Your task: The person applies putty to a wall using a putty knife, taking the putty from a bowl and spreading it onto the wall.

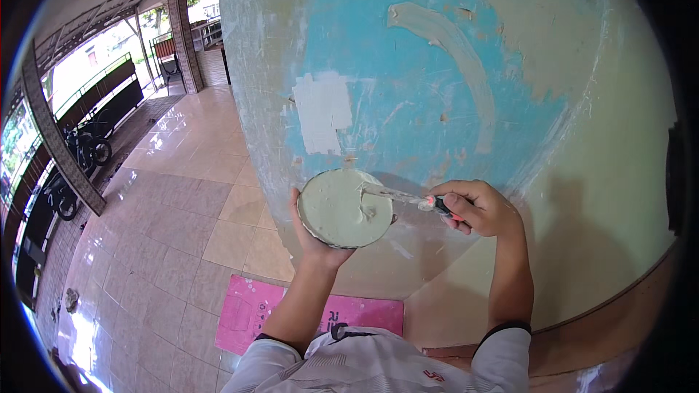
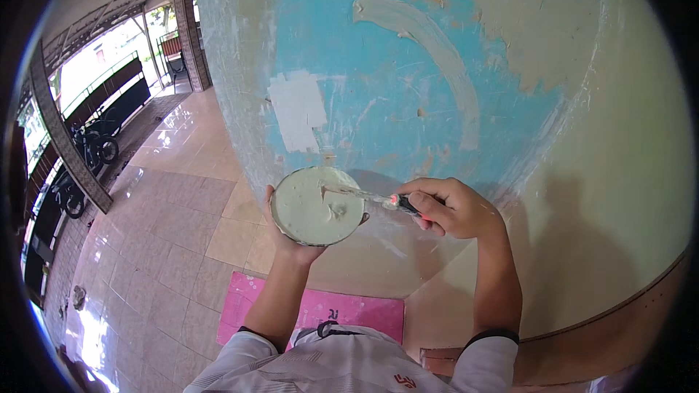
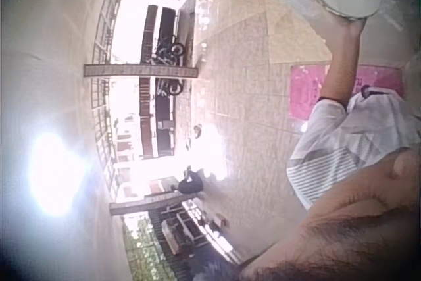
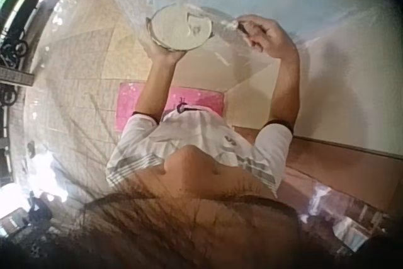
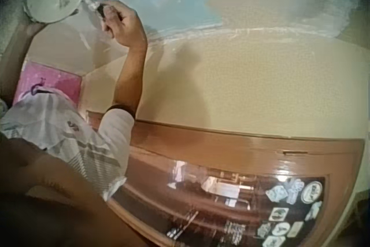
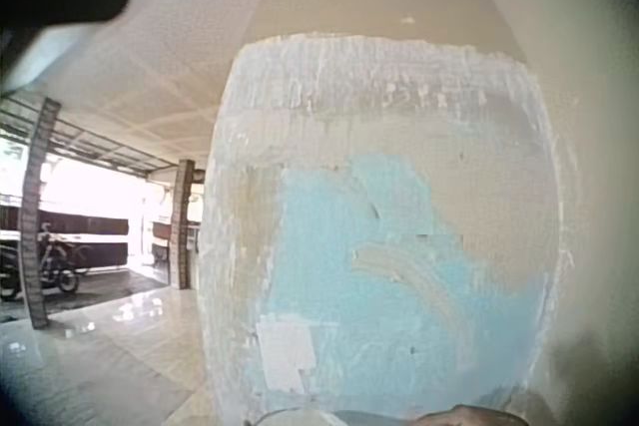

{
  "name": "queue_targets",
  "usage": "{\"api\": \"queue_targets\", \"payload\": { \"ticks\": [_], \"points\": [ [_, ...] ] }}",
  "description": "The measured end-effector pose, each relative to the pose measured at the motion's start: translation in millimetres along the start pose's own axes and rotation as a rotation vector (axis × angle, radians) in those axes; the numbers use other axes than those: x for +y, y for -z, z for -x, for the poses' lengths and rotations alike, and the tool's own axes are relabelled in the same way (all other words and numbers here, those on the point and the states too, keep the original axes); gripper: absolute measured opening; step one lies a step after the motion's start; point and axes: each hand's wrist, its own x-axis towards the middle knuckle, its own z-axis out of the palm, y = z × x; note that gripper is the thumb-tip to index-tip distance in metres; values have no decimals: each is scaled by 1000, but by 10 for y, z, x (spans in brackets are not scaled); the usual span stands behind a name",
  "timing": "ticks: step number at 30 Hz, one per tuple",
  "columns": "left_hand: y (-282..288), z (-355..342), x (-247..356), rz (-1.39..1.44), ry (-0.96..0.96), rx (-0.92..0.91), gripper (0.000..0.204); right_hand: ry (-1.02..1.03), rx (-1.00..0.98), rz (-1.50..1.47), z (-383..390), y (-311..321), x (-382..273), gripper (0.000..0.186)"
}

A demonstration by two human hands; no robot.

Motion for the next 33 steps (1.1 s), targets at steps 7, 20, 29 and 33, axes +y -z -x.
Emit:
{"api": "queue_targets", "payload": {
  "ticks": [7,20,29,33],
  "points": [
    [-173,-50,-72,58,-7,-24,81,492,341,522,-6,-159,0,36],
    [-531,-74,-99,17,13,-53,75,791,833,1325,71,-220,-97,46],
    [-779,-231,3,32,30,-217,80,854,877,985,-149,-164,-205,46],
    [-1055,-230,98,17,-9,-301,82,708,717,377,-313,-168,-274,44]
  ]
}}
